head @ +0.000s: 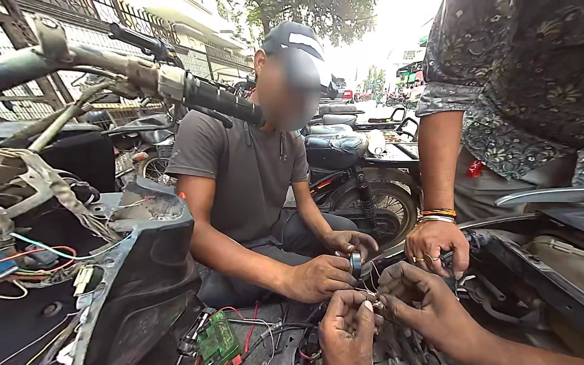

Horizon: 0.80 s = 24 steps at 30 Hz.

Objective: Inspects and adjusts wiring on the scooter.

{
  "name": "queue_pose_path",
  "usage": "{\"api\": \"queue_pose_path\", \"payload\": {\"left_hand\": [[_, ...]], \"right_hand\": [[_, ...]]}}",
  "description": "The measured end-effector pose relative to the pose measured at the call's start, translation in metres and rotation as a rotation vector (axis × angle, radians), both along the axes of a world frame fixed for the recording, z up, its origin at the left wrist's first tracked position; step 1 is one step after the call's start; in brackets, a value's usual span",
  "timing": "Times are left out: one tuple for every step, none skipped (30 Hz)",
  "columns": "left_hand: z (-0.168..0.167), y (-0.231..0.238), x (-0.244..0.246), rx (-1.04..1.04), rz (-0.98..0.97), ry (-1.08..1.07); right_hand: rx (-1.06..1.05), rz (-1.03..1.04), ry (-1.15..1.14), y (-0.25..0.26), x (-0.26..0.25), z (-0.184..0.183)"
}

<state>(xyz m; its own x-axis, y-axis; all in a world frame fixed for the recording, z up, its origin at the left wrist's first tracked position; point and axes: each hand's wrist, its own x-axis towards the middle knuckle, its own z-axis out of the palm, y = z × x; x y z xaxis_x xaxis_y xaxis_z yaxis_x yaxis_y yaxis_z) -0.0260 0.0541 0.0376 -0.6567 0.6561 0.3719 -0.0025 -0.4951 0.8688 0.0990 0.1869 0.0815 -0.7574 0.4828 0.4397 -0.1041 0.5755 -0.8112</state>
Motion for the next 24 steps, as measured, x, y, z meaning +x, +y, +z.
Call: {"api": "queue_pose_path", "payload": {"left_hand": [[0.0011,-0.0002,0.0005,0.022,-0.011,-0.02],[0.0016,0.0004,0.0005,0.042,-0.022,-0.043],[0.0014,0.0014,-0.0001,0.058,-0.03,-0.065],[0.0008,0.0028,-0.0008,0.071,-0.035,-0.082],[0.0008,0.0038,-0.001,0.072,-0.036,-0.092],[0.0005,0.0043,-0.0009,0.066,-0.031,-0.096],[0.0004,0.004,-0.0008,0.053,-0.028,-0.097],[0.0004,0.0034,-0.0006,0.04,-0.023,-0.099],[0.0012,0.0036,-0.0009,0.029,-0.016,-0.098],[0.0021,0.0039,-0.0014,0.02,-0.012,-0.094],[0.0027,0.0037,-0.0013,0.013,-0.009,-0.088],[0.003,0.0035,-0.0011,0.007,-0.006,-0.077],[0.0027,0.0035,-0.001,-0.003,-0.001,-0.062],[0.0025,0.0033,-0.0008,-0.016,0.007,-0.048],[0.0025,0.0028,-0.0006,-0.029,0.017,-0.037],[0.0025,0.0025,-0.0006,-0.041,0.028,-0.027],[0.0027,0.0027,-0.0008,-0.047,0.038,-0.019],[0.0031,0.0029,-0.0009,-0.05,0.044,-0.016],[0.0037,0.0029,-0.0008,-0.054,0.048,-0.015],[0.0039,0.0025,-0.0008,-0.055,0.05,-0.008],[0.0036,0.002,-0.0017,-0.054,0.053,0.001],[0.0029,0.002,-0.0027,-0.05,0.054,0.015],[0.0017,0.0029,-0.0022,-0.052,0.056,0.035],[-0.0003,0.0043,0.0,-0.057,0.057,0.047]], "right_hand": [[0.006,0.005,0.01,0.0005,0.0006,0.0],[0.021,0.013,0.024,0.001,0.0008,-0.0003],[0.04,0.025,0.038,0.0013,0.001,-0.0009],[0.068,0.033,0.045,0.0018,0.0015,-0.0017],[0.099,0.034,0.045,0.0021,0.0024,-0.0026],[0.129,0.025,0.037,0.0017,0.0034,-0.0033],[0.155,0.013,0.032,0.0013,0.0041,-0.0043],[0.171,0.0,0.031,0.0007,0.0044,-0.0051],[0.177,-0.007,0.037,0.0009,0.0039,-0.0051],[0.176,-0.01,0.045,0.001,0.0033,-0.0051],[0.174,-0.013,0.049,0.0004,0.0031,-0.0055],[0.173,-0.016,0.049,-0.0003,0.0032,-0.006],[0.173,-0.018,0.047,-0.0006,0.0031,-0.0066],[0.173,-0.019,0.044,-0.0005,0.003,-0.0071],[0.173,-0.016,0.038,-0.0004,0.0031,-0.0077],[0.177,-0.013,0.027,-0.0007,0.0033,-0.0079],[0.189,-0.01,0.015,-0.0008,0.0035,-0.008],[0.21,-0.004,0.005,-0.0007,0.0036,-0.0081],[0.232,0.002,-0.005,-0.0007,0.0035,-0.0084],[0.248,0.011,-0.017,-0.0012,0.0027,-0.0083],[0.253,0.022,-0.024,-0.0018,0.0007,-0.0082],[0.244,0.033,-0.028,-0.0023,-0.0014,-0.0077],[0.227,0.041,-0.034,-0.0031,-0.001,-0.007],[0.209,0.04,-0.044,-0.004,0.0011,-0.0066]]}}
